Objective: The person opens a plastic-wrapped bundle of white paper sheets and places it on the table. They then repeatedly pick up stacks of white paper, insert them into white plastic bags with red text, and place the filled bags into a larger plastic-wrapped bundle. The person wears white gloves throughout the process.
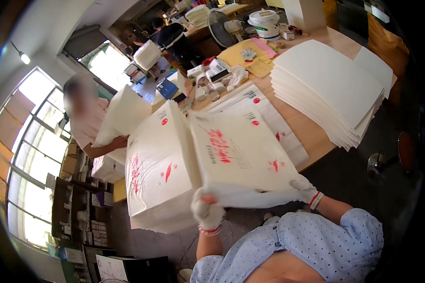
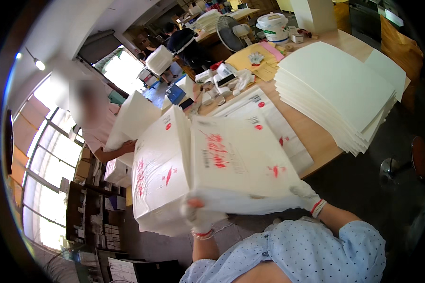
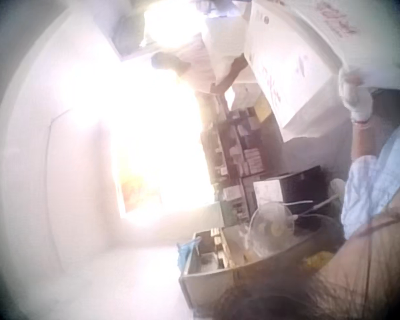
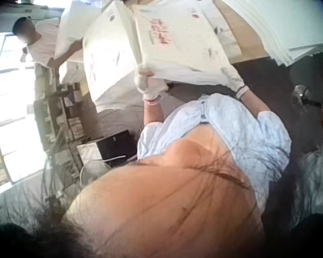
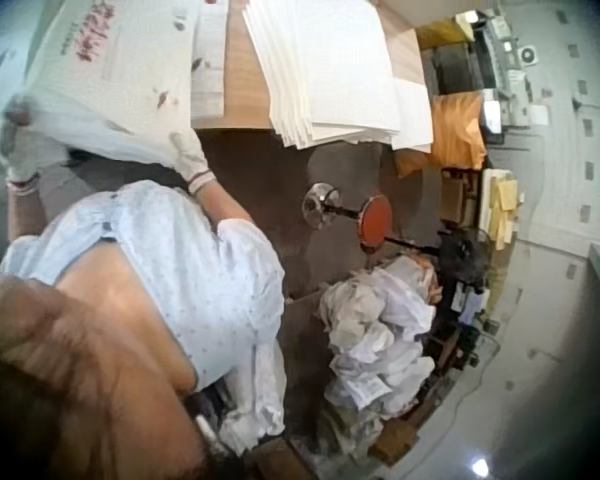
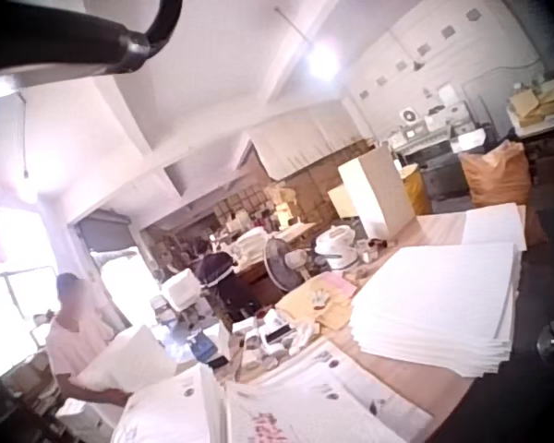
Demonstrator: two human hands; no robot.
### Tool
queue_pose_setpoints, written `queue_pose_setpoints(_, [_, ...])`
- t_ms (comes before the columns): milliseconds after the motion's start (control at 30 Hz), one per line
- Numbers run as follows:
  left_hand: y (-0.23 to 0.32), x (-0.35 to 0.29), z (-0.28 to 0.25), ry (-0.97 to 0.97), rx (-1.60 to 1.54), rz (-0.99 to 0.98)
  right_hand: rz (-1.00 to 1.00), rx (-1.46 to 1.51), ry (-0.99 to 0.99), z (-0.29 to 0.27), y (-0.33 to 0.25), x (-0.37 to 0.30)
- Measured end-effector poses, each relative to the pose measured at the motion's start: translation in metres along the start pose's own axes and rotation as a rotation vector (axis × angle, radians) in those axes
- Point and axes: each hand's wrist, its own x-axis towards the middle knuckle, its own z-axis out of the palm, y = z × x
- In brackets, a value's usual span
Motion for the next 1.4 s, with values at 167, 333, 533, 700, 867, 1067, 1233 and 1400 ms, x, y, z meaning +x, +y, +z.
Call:
queue_pose_setpoints(167, [-0.043, 0.014, -0.135, 0.603, 0.641, 0.127, -0.004, -0.575, -0.220, 0.133, -0.019, 0.091])
queue_pose_setpoints(333, [-0.127, 0.013, -0.259, 0.805, 0.710, -0.080, 0.188, -0.367, -0.685, 0.270, 0.010, 0.106])
queue_pose_setpoints(533, [-0.220, -0.113, -0.319, 0.871, -0.261, -0.711, 0.034, -0.566, -0.690, 0.276, 0.073, 0.090])
queue_pose_setpoints(700, [-0.171, -0.217, -0.081, 0.416, -0.042, -1.015, 0.399, -0.656, -0.616, 0.139, 0.051, 0.069])
queue_pose_setpoints(867, [-0.130, -0.156, 0.125, -0.508, 0.089, -0.418, 0.374, -0.797, 0.073, -0.002, 0.021, 0.013])
queue_pose_setpoints(1067, [-0.164, -0.089, 0.208, -0.812, 0.435, -0.420, 0.220, -0.712, 0.282, -0.042, -0.010, -0.025])
queue_pose_setpoints(1233, [-0.171, -0.064, 0.196, -1.068, 0.234, -0.491, 0.335, -0.546, 0.103, -0.016, -0.001, 0.016])
queue_pose_setpoints(1400, [-0.196, -0.070, 0.211, -0.742, 0.204, -0.528, -0.122, -0.450, 0.133, 0.045, 0.001, 0.120])
